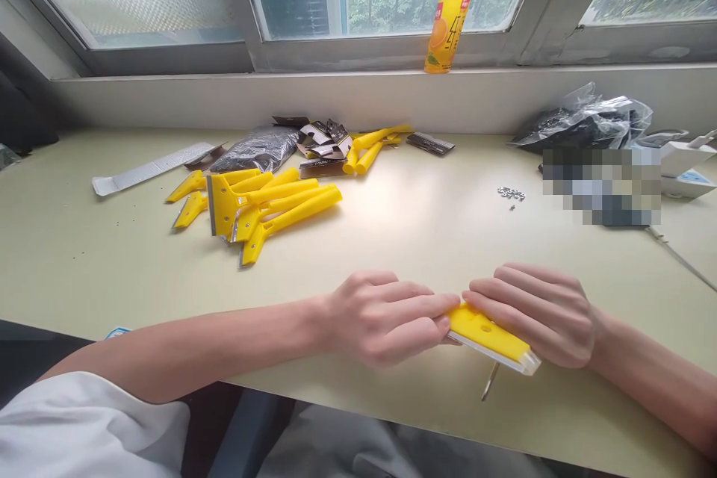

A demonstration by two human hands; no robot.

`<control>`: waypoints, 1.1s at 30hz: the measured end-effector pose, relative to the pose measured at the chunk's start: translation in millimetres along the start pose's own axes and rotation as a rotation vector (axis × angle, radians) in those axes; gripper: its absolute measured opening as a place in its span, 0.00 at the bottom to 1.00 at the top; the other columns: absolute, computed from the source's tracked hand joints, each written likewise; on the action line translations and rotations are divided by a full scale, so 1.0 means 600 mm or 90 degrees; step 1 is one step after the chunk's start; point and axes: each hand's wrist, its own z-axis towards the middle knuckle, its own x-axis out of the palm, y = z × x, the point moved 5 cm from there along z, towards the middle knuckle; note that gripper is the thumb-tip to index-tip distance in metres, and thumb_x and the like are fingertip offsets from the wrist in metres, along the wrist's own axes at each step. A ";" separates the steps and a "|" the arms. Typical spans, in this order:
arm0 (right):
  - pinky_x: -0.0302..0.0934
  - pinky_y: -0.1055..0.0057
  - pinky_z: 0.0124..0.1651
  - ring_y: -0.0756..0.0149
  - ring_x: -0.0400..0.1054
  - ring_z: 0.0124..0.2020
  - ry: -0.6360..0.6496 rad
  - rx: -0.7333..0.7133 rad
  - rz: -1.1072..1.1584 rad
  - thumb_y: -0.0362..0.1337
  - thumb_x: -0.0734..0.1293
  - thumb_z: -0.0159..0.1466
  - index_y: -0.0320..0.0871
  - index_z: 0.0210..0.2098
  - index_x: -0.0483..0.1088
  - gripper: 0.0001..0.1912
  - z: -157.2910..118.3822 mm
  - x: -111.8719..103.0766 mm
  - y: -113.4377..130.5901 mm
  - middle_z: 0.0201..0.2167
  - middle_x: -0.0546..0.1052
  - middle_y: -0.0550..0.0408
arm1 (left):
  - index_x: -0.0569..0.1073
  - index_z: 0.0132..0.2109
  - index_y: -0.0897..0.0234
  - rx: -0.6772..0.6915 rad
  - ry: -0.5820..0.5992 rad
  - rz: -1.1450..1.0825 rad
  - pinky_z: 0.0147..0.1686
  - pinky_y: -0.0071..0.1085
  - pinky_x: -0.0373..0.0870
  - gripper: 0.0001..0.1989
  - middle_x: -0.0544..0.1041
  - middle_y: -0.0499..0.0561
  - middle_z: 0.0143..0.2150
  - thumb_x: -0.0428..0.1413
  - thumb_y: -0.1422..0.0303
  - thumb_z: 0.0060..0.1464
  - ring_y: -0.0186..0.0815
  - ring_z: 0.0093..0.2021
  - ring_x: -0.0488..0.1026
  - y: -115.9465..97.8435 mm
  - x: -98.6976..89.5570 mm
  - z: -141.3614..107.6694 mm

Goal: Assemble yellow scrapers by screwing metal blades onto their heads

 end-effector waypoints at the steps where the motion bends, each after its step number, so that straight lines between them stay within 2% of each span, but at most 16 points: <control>1: 0.60 0.65 0.34 0.64 0.64 0.31 0.001 -0.003 -0.001 0.30 0.58 0.70 0.41 0.47 0.70 0.10 0.000 0.000 0.001 0.33 0.75 0.48 | 0.76 0.32 0.59 0.007 -0.006 0.003 0.35 0.30 0.74 0.10 0.80 0.52 0.54 0.58 0.62 0.61 0.41 0.49 0.81 0.000 0.000 0.001; 4: 0.58 0.65 0.33 0.64 0.64 0.30 -0.003 -0.016 -0.003 0.31 0.60 0.69 0.40 0.46 0.69 0.09 0.008 -0.001 0.005 0.32 0.74 0.49 | 0.78 0.39 0.59 0.015 -0.026 -0.022 0.42 0.34 0.76 0.08 0.81 0.56 0.52 0.59 0.61 0.60 0.43 0.48 0.81 0.002 0.001 0.005; 7: 0.57 0.67 0.32 0.65 0.64 0.28 0.013 0.001 0.010 0.32 0.60 0.70 0.40 0.45 0.68 0.07 0.019 0.002 0.003 0.29 0.73 0.52 | 0.78 0.45 0.63 0.033 -0.020 -0.083 0.46 0.36 0.76 0.10 0.82 0.60 0.48 0.55 0.65 0.62 0.42 0.45 0.81 0.003 0.008 0.009; 10: 0.54 0.69 0.29 0.68 0.62 0.25 0.042 0.065 0.069 0.34 0.61 0.70 0.42 0.43 0.67 0.04 0.024 0.009 -0.009 0.27 0.72 0.55 | 0.74 0.52 0.66 0.039 -0.039 -0.117 0.45 0.35 0.76 0.13 0.82 0.62 0.47 0.49 0.69 0.64 0.40 0.44 0.80 0.003 0.011 0.010; 13: 0.52 0.72 0.27 0.70 0.62 0.24 0.042 0.132 0.146 0.35 0.65 0.68 0.44 0.43 0.67 0.04 0.026 0.012 -0.023 0.25 0.72 0.58 | 0.70 0.57 0.67 0.016 -0.073 -0.158 0.42 0.31 0.75 0.16 0.81 0.61 0.46 0.48 0.70 0.66 0.37 0.42 0.80 0.003 0.009 0.010; 19: 0.54 0.75 0.27 0.74 0.62 0.24 0.039 0.252 0.278 0.33 0.65 0.66 0.43 0.36 0.69 0.01 0.034 0.013 -0.042 0.29 0.73 0.55 | 0.73 0.52 0.66 -0.050 -0.103 -0.238 0.39 0.29 0.74 0.12 0.81 0.56 0.42 0.52 0.68 0.66 0.34 0.38 0.77 0.012 -0.002 0.016; 23: 0.54 0.76 0.25 0.75 0.60 0.24 0.007 0.313 0.319 0.35 0.68 0.65 0.42 0.33 0.70 0.05 0.039 0.009 -0.051 0.30 0.72 0.54 | 0.74 0.46 0.66 -0.113 -0.079 -0.299 0.37 0.26 0.73 0.08 0.80 0.51 0.38 0.55 0.66 0.63 0.30 0.34 0.76 0.029 0.000 0.020; 29: 0.49 0.74 0.22 0.77 0.51 0.21 0.018 0.367 0.385 0.37 0.70 0.65 0.42 0.35 0.73 0.05 0.040 0.006 -0.058 0.31 0.72 0.55 | 0.73 0.43 0.65 -0.124 -0.113 -0.213 0.36 0.24 0.73 0.04 0.81 0.50 0.36 0.55 0.69 0.63 0.29 0.33 0.76 0.037 0.002 0.014; 31: 0.49 0.72 0.22 0.75 0.52 0.21 -0.031 0.393 0.362 0.38 0.70 0.65 0.43 0.33 0.73 0.07 0.027 -0.007 -0.078 0.30 0.73 0.55 | 0.73 0.43 0.65 -0.119 -0.143 -0.169 0.37 0.26 0.74 0.04 0.82 0.51 0.40 0.54 0.71 0.63 0.31 0.35 0.78 0.040 0.001 0.010; 33: 0.49 0.70 0.23 0.73 0.55 0.21 -0.140 0.462 0.240 0.40 0.71 0.65 0.44 0.28 0.72 0.10 -0.008 -0.030 -0.118 0.26 0.72 0.56 | 0.72 0.44 0.65 -0.087 -0.167 -0.131 0.39 0.28 0.77 0.04 0.83 0.54 0.44 0.53 0.73 0.63 0.34 0.38 0.81 0.040 0.000 0.007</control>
